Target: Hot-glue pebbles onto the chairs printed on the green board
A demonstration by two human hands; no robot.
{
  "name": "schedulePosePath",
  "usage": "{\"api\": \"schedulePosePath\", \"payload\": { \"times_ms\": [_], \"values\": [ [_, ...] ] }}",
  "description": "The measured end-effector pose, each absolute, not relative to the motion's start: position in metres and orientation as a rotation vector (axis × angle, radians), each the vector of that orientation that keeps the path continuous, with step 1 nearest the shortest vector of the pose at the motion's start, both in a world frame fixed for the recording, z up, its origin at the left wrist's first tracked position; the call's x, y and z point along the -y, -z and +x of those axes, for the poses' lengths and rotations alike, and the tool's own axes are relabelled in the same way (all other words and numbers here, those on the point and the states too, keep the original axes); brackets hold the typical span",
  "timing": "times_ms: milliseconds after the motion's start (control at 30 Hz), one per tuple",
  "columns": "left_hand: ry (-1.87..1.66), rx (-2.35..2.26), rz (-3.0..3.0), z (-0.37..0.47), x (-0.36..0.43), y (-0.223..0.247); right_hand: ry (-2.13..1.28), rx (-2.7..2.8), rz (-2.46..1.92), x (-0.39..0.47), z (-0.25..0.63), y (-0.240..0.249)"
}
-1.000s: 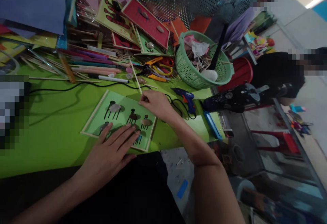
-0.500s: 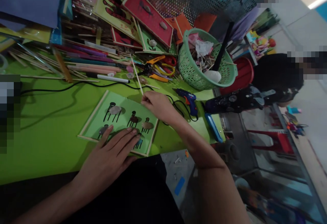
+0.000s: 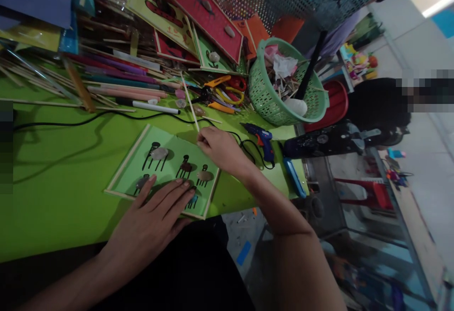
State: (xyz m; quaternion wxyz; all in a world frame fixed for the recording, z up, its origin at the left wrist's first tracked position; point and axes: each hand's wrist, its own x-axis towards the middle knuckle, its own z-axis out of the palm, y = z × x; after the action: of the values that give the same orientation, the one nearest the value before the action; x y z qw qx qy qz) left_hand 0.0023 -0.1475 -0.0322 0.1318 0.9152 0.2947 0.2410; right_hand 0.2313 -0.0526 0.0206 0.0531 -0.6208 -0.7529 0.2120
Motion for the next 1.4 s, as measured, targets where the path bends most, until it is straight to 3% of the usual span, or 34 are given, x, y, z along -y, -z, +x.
{"api": "schedulePosePath", "payload": {
  "times_ms": [300, 600, 1033, 1400],
  "values": [
    [-0.662, -0.884, 2.626, 0.001, 0.15, 0.034, -0.829, 2.285, -1.782, 0.05, 0.239, -0.027],
    [-0.667, -0.884, 2.626, 0.002, 0.15, 0.033, -0.634, 2.325, -1.836, 0.059, 0.233, -0.023],
    [-0.648, -0.876, 2.662, 0.001, 0.151, 0.034, -0.686, 2.286, -1.831, 0.058, 0.237, -0.025],
    [-0.64, -0.86, 2.684, 0.0, 0.151, 0.037, -0.51, 2.336, -1.897, 0.062, 0.23, -0.022]
  ]
}}
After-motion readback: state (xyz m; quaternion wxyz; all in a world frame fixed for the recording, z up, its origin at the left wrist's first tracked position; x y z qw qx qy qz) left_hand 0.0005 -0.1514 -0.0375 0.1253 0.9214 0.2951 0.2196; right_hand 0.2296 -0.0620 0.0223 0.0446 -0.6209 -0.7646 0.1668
